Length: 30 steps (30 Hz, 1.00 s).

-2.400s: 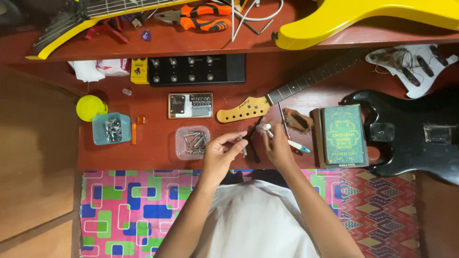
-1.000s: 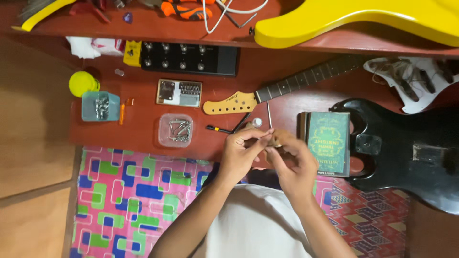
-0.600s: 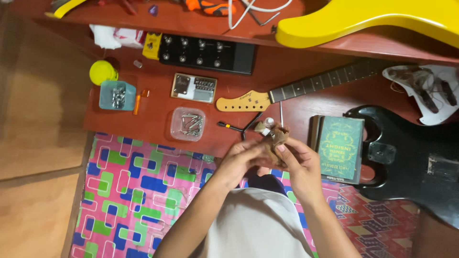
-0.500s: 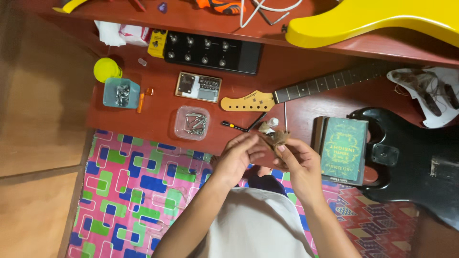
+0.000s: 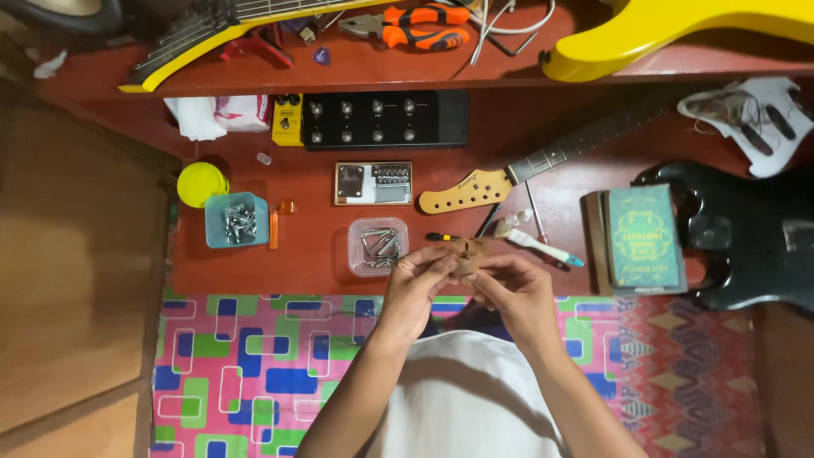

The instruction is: The person cleans a metal guitar bridge and several small metal components using a small bottle of liquid and a cloth. They apply the liquid to the parts and wipe them down, handling each piece individually before placing them back on the table.

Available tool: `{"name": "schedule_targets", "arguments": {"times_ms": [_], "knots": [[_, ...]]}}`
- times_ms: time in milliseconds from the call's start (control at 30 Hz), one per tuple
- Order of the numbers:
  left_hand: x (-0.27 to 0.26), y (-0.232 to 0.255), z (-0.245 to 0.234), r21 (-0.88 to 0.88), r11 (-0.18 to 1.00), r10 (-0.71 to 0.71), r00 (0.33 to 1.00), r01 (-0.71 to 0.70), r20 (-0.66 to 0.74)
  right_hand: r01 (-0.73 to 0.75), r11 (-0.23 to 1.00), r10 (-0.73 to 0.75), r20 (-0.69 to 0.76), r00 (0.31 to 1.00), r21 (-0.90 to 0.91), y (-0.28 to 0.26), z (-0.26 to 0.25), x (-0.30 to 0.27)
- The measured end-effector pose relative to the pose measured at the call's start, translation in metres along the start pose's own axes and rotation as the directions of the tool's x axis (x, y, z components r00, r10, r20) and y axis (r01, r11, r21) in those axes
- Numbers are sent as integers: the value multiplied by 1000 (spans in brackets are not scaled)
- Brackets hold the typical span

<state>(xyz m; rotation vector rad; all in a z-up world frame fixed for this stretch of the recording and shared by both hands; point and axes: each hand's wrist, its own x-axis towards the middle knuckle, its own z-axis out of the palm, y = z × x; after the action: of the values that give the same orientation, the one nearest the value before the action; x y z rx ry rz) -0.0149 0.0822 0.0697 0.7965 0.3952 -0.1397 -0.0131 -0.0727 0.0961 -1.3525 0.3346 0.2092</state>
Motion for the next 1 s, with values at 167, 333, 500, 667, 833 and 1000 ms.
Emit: {"name": "schedule_targets", "arguments": {"times_ms": [167, 333, 500, 667, 833, 1000], "knots": [[-4, 27, -21, 175, 985, 10, 1000, -11, 8, 69, 997, -71, -61, 996, -22, 18, 30, -20], [-12, 30, -34, 260, 965, -12, 999, 3, 32, 188, 980, -191, -34, 981, -68, 27, 40, -34], [-13, 31, -48, 236, 967, -152, 963, 99, 221, 93, 996, -91, -184, 979, 2, 56, 38, -49], [-4, 12, -56, 161, 982, -132, 971, 100, 201, 15, 978, 20, -170, 985, 207, 60, 40, -51], [-15, -10, -48, 110, 983, -165, 972, 148, 168, -73, 985, 92, -123, 988, 157, 69, 10, -45], [-10, -29, -23, 37, 994, -106, 989, 103, 104, -137, 945, 171, -93, 981, 298, 84, -20, -35]]}}
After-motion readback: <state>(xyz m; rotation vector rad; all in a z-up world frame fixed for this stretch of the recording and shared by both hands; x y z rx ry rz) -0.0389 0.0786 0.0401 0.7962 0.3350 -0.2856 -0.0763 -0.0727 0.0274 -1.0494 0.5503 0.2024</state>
